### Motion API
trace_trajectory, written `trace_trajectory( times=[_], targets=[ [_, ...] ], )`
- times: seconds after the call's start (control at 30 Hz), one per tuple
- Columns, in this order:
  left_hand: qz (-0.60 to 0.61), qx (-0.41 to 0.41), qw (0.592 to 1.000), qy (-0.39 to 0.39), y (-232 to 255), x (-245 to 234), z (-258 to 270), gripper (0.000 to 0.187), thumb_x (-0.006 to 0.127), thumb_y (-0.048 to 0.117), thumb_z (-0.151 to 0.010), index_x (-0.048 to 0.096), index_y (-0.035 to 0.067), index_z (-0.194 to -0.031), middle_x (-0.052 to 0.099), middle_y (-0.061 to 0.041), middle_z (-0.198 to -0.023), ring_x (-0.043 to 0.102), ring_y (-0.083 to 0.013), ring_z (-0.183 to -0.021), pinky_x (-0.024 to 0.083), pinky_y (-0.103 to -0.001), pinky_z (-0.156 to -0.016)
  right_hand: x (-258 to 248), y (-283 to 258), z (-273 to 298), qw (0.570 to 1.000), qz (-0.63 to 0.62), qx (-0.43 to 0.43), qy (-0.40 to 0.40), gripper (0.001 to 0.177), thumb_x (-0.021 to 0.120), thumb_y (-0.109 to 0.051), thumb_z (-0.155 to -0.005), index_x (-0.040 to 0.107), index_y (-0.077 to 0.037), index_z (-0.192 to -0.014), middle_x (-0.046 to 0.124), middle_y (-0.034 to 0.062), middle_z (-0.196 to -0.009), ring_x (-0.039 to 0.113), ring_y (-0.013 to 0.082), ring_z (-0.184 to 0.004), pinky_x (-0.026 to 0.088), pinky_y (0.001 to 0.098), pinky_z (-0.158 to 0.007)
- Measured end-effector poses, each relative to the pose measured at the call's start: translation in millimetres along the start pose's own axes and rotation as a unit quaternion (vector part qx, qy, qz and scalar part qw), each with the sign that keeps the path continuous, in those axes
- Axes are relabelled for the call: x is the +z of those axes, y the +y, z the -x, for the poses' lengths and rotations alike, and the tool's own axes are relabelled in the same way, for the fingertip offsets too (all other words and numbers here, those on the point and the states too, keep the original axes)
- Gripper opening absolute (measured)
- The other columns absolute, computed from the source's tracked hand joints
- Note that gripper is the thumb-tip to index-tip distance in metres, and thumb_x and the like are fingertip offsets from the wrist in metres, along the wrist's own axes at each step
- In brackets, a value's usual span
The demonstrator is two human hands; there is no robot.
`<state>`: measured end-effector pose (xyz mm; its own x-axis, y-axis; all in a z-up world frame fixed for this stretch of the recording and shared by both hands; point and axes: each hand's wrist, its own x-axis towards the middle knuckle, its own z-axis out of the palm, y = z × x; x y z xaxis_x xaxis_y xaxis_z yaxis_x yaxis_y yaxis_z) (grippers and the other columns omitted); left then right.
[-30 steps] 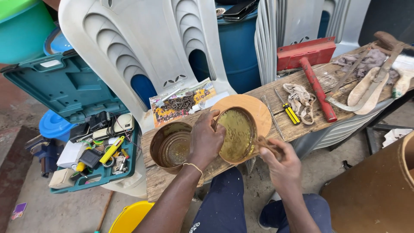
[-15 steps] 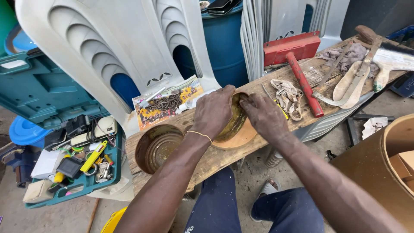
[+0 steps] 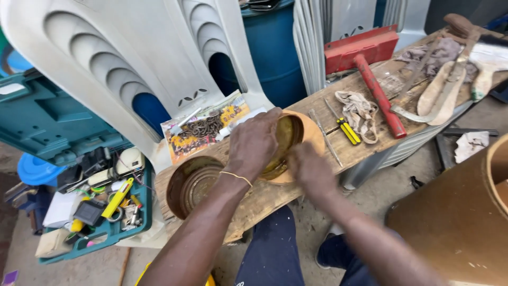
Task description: The person cleans the interior of a brown bowl using a yellow-handled tool and a cloth. They then apply a liquid from a white bottle into the bowl and scrub the surface with the cloth. The person repeats the cleaning process on a second bowl.
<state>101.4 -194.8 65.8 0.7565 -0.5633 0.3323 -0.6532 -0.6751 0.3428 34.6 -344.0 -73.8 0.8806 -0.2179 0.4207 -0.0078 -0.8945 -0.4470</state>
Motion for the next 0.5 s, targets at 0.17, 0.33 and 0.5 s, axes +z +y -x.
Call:
trace_trajectory(
  times=[0.17,0.33,0.5],
  targets=[
    [0.037,-0.005,0.999,0.027,-3,6,5,0.037,0.04,0.015,-0.109,0.07,0.018,-0.131,0.079,-0.015,-0.105,0.078,-0.0434,-0.099,0.062,-0.059,-0.084,18,24,-20,0.966,0.169,-0.172,0.09,0.021,0.053,-0.025,-0.106,0.059,-0.008,-0.095,0.056,0.0125,-0.089,0.068,0.0421,-0.073,0.055,0.0527,-0.059],
    [0.077,-0.04,0.994,0.064,-13,23,25,0.038,0.038,0.018,-0.111,0.061,0.023,-0.141,0.075,-0.018,-0.114,0.075,-0.0473,-0.099,0.061,-0.062,-0.084,7,-59,31,0.972,-0.193,0.122,-0.049,0.015,0.071,-0.022,-0.094,0.076,-0.008,-0.097,0.069,0.0174,-0.086,0.073,0.0437,-0.088,0.057,0.0506,-0.068],
    [0.122,-0.09,0.988,0.011,-19,8,27,0.028,0.044,0.03,-0.107,0.054,0.022,-0.132,0.075,-0.024,-0.115,0.073,-0.051,-0.105,0.055,-0.067,-0.089,0,-3,-5,0.987,-0.102,0.102,-0.066,0.023,0.067,-0.033,-0.097,0.08,-0.017,-0.108,0.072,0.0132,-0.102,0.074,0.0431,-0.096,0.06,0.0555,-0.077]
  ],
)
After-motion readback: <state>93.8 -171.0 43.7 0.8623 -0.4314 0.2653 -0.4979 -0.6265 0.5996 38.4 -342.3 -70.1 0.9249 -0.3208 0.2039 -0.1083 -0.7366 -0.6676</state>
